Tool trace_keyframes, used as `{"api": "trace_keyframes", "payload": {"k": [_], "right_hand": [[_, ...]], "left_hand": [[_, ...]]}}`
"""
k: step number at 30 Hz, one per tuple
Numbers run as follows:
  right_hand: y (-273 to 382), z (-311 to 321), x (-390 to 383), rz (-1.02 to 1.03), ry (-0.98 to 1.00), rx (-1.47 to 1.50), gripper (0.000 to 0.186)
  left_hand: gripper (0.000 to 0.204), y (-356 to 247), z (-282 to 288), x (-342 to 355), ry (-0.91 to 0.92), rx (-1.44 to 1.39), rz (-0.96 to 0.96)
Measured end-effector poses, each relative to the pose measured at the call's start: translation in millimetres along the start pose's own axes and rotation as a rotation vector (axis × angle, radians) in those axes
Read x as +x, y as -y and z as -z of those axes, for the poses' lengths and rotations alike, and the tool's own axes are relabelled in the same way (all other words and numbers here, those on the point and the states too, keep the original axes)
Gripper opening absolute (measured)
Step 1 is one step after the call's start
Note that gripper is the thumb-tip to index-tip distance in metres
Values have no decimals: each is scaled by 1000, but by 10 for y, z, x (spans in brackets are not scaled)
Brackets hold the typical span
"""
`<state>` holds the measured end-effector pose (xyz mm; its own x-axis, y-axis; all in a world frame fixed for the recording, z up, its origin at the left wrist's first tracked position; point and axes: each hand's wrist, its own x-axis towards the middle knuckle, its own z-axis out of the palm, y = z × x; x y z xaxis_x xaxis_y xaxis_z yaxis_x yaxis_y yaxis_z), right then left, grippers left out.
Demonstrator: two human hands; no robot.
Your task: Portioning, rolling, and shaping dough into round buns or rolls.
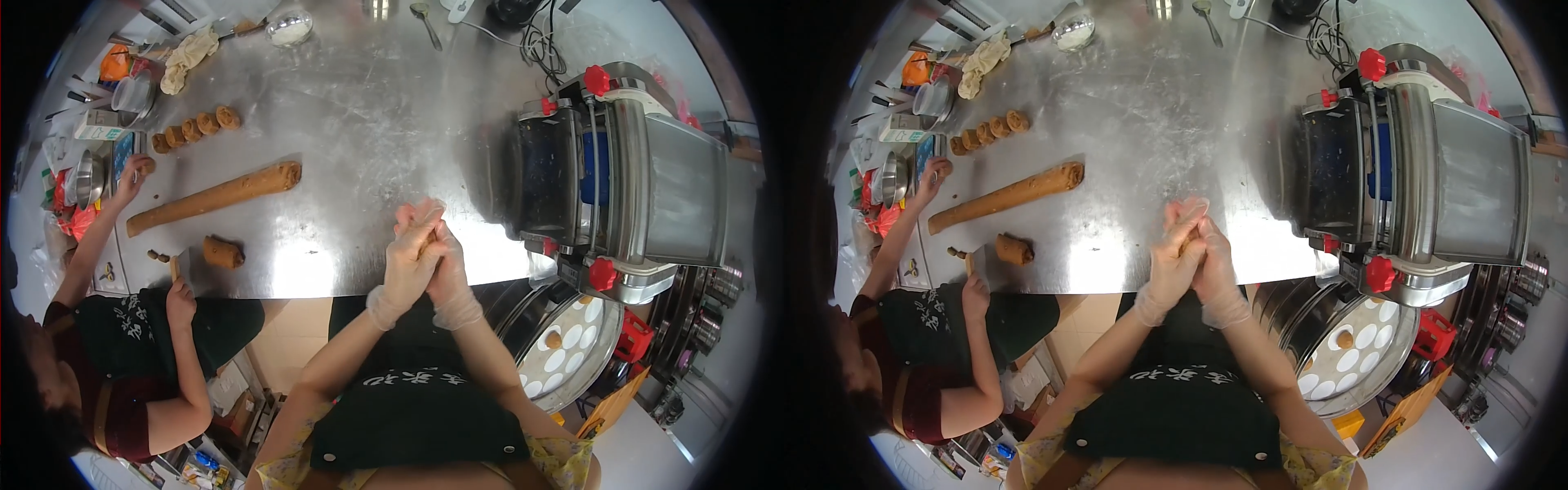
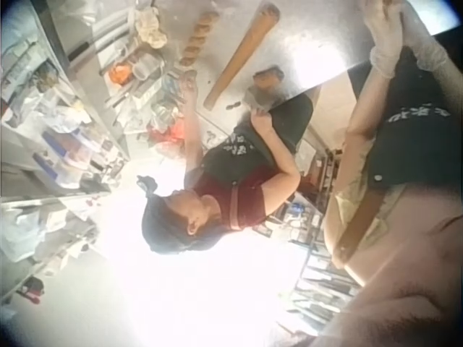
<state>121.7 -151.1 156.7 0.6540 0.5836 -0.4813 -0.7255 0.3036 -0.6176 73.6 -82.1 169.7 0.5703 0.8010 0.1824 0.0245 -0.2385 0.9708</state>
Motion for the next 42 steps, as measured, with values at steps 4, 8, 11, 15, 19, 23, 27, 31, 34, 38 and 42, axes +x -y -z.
{"api": "trace_keyframes", "payload": {"k": [4,8,11,15,19,23,27,31,34,38,42], "right_hand": [[334,-8,100,-464,276,-55,64],[140,-157,46,-368,196,58,68],[-12,-272,-72,-89,40,50,67],[223,-52,62,-222,210,-22,62],[339,82,191,-531,292,5,66],[152,-165,-5,-108,86,79,67],[278,-6,83,-217,230,-15,62],[488,96,309,-633,243,33,64],[340,164,301,-557,253,135,68],[166,-124,-9,-43,152,-85,67],[323,72,73,-360,311,-36,68]], "left_hand": [[99,80,340,120,461,245,-112],[90,284,272,9,564,-302,267],[82,325,190,-127,434,-101,117],[90,200,230,19,410,146,-21],[71,-25,200,155,378,86,9],[26,-157,-47,83,24,-99,54],[73,45,-18,-23,297,18,69],[97,57,99,144,473,-67,25],[45,-140,-80,117,155,-104,52],[25,36,-261,-56,-140,-114,86],[102,135,177,70,481,455,-193]]}}
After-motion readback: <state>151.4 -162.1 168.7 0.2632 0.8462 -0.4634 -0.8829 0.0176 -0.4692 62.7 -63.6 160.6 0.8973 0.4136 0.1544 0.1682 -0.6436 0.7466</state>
